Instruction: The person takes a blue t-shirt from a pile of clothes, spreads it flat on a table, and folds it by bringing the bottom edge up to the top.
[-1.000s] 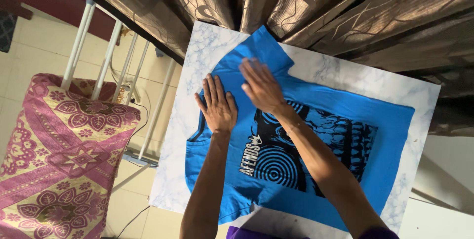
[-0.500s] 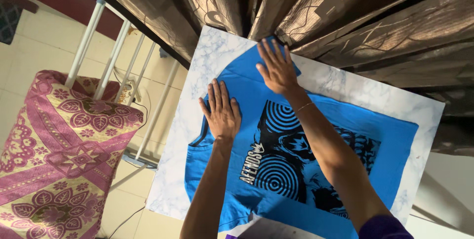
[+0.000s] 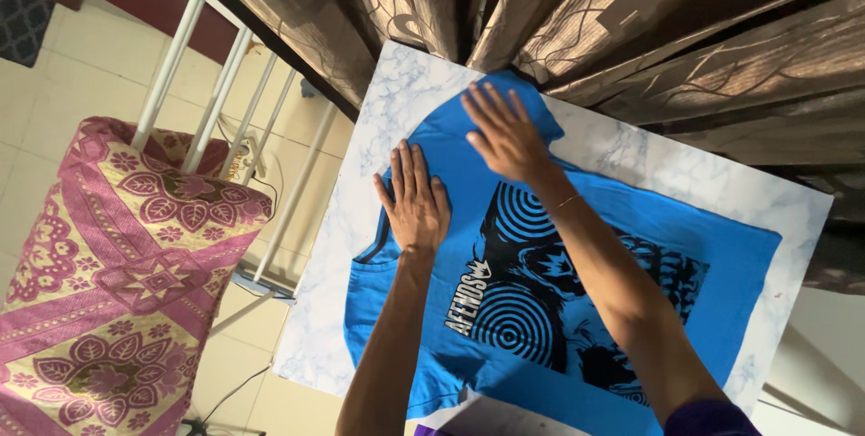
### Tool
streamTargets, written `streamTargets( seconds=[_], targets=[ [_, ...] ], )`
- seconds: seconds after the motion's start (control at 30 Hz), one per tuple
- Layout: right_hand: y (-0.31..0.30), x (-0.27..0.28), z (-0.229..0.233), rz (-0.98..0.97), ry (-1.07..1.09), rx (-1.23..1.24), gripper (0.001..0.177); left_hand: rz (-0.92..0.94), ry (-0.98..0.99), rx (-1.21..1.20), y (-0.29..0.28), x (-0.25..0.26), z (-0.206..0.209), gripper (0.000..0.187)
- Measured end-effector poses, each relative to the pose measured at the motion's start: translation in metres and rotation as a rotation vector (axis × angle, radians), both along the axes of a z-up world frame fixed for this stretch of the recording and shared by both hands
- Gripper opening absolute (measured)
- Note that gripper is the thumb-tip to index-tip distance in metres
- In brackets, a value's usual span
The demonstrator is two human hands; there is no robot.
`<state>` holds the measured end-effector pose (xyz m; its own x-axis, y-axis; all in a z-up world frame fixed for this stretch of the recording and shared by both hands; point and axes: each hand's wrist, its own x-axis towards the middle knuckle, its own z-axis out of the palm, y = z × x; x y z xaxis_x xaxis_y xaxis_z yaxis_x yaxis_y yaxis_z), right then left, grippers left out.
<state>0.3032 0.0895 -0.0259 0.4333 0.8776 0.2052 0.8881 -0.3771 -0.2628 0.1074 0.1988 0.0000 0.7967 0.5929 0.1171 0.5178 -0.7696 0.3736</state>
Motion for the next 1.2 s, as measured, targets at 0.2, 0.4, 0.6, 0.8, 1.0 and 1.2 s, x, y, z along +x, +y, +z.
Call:
streamTargets(
  seconds=[0.2,0.4,0.6,0.8,1.0,1.2],
  targets=[
    [-0.017,0.032,-0.018,-0.226,0.017,0.120,0.058,-0.003,-0.011,0.039,0.000,0.000,-0.002,0.061],
    [-0.033,0.072,-0.027,-0.492,0.292,0.064,0.045,0.004,-0.018,0.039,-0.001,-0.001,-0.005,0.062],
    [-0.038,0.075,-0.022,-0.480,0.526,0.306,0.024,-0.003,-0.024,0.053,0.000,-0.001,-0.005,0.061],
    [-0.031,0.050,0.002,-0.389,0.281,0.540,0.014,-0.012,-0.035,0.027,0.000,-0.002,-0.005,0.062],
    [-0.018,-0.022,0.034,-0.411,0.040,0.575,0.013,-0.019,-0.047,0.043,0.000,-0.003,-0.006,0.061],
    [-0.016,-0.103,0.049,-0.365,-0.037,0.583,0.013,-0.015,-0.197,-0.013,0.004,-0.005,-0.013,0.054]
  ],
)
